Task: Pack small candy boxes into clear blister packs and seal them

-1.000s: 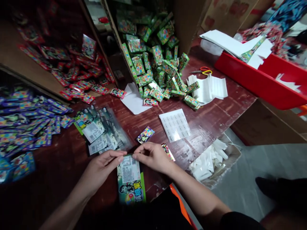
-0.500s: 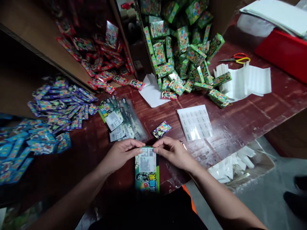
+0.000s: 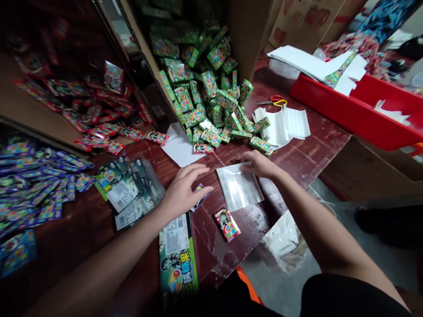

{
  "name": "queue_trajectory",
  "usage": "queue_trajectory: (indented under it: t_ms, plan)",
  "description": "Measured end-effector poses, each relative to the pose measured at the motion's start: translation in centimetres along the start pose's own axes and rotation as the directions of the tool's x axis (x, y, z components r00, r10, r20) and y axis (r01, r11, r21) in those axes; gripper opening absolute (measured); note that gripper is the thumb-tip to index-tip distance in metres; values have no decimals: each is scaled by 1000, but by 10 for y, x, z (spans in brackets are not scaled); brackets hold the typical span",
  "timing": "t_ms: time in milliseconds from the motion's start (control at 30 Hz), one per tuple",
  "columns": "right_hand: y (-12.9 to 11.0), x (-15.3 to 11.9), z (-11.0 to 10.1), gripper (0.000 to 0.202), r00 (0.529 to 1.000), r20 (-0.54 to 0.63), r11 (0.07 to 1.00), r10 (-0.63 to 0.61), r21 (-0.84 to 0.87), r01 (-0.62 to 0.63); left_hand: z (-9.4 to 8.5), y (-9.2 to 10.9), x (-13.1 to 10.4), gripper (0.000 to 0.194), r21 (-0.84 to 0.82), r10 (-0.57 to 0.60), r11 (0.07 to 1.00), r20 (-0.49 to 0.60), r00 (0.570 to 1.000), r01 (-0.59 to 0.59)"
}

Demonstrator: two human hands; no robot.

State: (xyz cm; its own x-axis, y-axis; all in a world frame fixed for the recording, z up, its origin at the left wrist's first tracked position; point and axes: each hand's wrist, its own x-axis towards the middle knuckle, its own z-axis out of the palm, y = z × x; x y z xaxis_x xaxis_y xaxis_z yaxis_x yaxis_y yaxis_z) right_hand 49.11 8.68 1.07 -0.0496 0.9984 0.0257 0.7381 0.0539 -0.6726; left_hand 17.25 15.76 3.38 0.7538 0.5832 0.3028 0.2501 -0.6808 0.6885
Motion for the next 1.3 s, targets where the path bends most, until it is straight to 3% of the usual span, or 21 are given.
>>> queue_trajectory:
  t_ms: [100, 167, 233, 300, 467, 633, 767, 933, 1100, 1300]
  plan:
    - [-16, -13, 6, 38, 998, -52, 994, 35, 101, -29, 28, -7, 45, 67, -96, 14, 995, 59, 998, -9]
    - [-27, -25, 7, 42, 990, -109, 964, 91, 260, -60, 39, -12, 58, 54, -194, -39, 979, 117, 992, 62]
    - [-35, -35, 6, 46, 974, -167, 908, 152, 412, -71, 44, -16, 61, 31, -323, -111, 933, 165, 980, 160]
    - [-39, -41, 6, 45, 965, -197, 884, 174, 462, -65, 43, -18, 60, 18, -423, -162, 873, 215, 963, 242]
    - [-44, -40, 15, 28, 941, -257, 860, 221, 506, -64, 34, -17, 55, 27, -533, -239, 751, 332, 912, 391]
    - [-46, -36, 23, 35, 912, -221, 798, 345, 580, -162, 37, -19, 55, 29, -675, -319, 628, 232, 919, 388]
    - [-44, -39, 27, 32, 897, -238, 773, 373, 614, -159, 43, -25, 57, 27, -693, -333, 649, 114, 936, 315]
    - [-40, -45, 31, 26, 892, -290, 772, 348, 628, -97, 50, -32, 61, 36, -594, -333, 727, 133, 933, 344]
    - [-37, -47, 30, 30, 858, -323, 759, 400, 641, -112, 52, -27, 68, 53, -472, -366, 811, 54, 929, 347]
    - [-37, -46, 31, 31, 833, -354, 722, 426, 688, -77, 53, -17, 70, 32, -639, -285, 701, 158, 945, 318]
